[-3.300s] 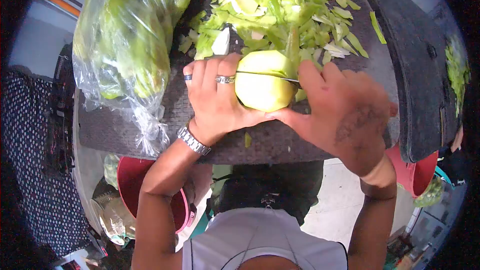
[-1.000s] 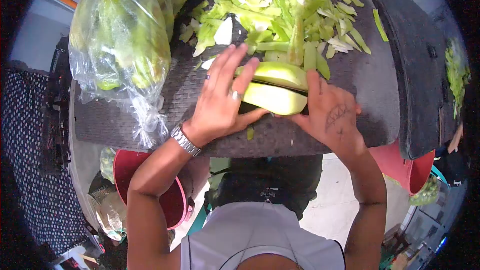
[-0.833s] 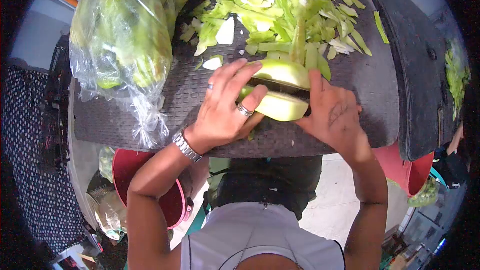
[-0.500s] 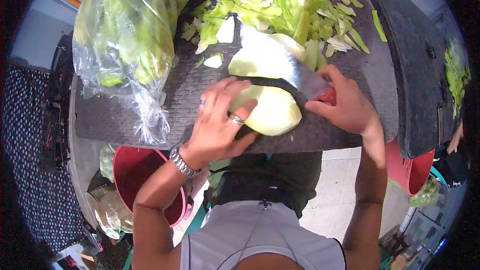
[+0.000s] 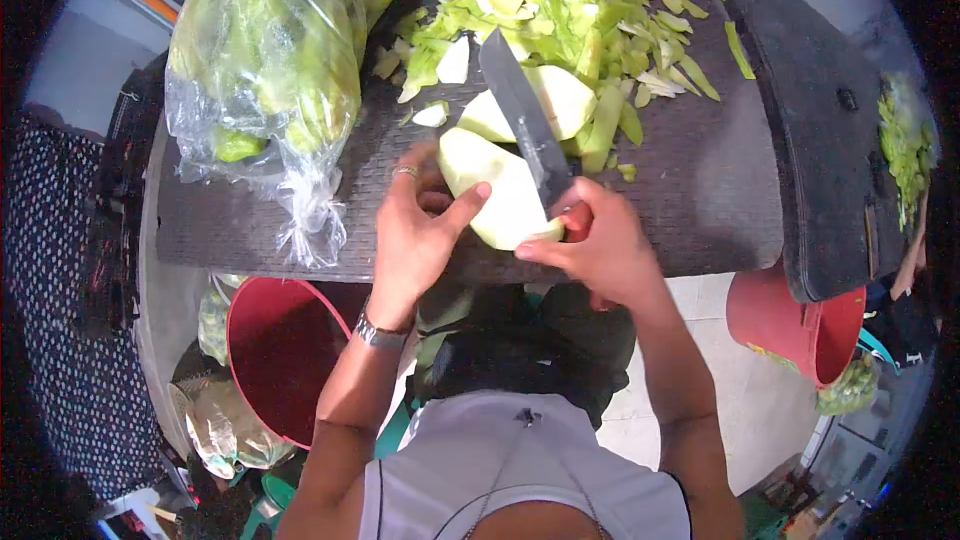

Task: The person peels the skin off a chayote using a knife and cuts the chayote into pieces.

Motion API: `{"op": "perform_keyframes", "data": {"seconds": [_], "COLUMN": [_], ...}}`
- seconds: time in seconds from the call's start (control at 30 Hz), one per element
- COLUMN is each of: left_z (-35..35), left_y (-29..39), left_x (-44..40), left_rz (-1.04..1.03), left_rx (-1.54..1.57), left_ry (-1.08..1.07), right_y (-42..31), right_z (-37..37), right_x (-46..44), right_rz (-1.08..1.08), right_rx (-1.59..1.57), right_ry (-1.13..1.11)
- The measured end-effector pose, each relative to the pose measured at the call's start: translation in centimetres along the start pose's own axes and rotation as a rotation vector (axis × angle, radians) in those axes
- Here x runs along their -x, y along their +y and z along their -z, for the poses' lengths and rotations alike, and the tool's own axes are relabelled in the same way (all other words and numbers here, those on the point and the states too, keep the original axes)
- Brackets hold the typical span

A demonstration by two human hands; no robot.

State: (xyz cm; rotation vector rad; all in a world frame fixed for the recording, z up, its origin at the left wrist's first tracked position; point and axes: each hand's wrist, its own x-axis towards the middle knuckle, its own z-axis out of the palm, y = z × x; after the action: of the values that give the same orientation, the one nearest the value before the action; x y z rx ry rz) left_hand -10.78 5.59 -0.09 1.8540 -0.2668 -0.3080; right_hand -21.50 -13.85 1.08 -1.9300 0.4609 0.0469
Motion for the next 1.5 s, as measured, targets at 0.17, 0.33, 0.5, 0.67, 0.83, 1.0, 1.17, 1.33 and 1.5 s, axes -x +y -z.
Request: {"op": "perform_keyframes", "data": {"seconds": [0.17,0.33,0.5,0.67,0.83,1.0,1.17,1.33,1.5], "left_z": [-0.1,0.9,3.4,4.1,2.1,0.0,-2.1,-2.8,-2.4], "left_y": [1.5,-0.1,-1.3,-1.2,1.0,4.1,5.2,4.7,4.3], "left_x": [-1.5,-3.4,-2.9,-2.4,-4.3,-7.4,-10.6,-10.9,-10.9], "left_rz": [0.083,0.091,0.228,0.376,0.329,0.162,0.07,-0.068,-0.148], "left_rx": [0.273,0.496,0.744,0.743,0.649,0.715,0.695,0.526,0.507], "left_ry": [-0.036,-0.105,-0.313,-0.569,-0.781,-0.746,-0.75,-0.597,-0.594], "right_y": [1.8,1.2,0.3,-1.7,-6.0,-9.5,-7.8,-7.6,-6.7], "right_z": [-2.1,-1.7,0.8,3.5,5.5,6.7,10.7,8.6,6.5], "right_x": [-0.9,-1.4,-2.0,-5.2,-8.3,-8.6,-11.1,-10.7,-10.1], "right_rz": [0.063,0.048,-0.025,0.132,0.264,0.61,0.258,0.501,0.549], "right_rx": [-0.112,-0.304,-0.473,-0.48,-0.453,-0.723,-0.561,0.264,0.517], "right_ry": [0.062,0.01,-0.124,-0.275,-0.207,0.082,-0.266,0.401,0.314]}}
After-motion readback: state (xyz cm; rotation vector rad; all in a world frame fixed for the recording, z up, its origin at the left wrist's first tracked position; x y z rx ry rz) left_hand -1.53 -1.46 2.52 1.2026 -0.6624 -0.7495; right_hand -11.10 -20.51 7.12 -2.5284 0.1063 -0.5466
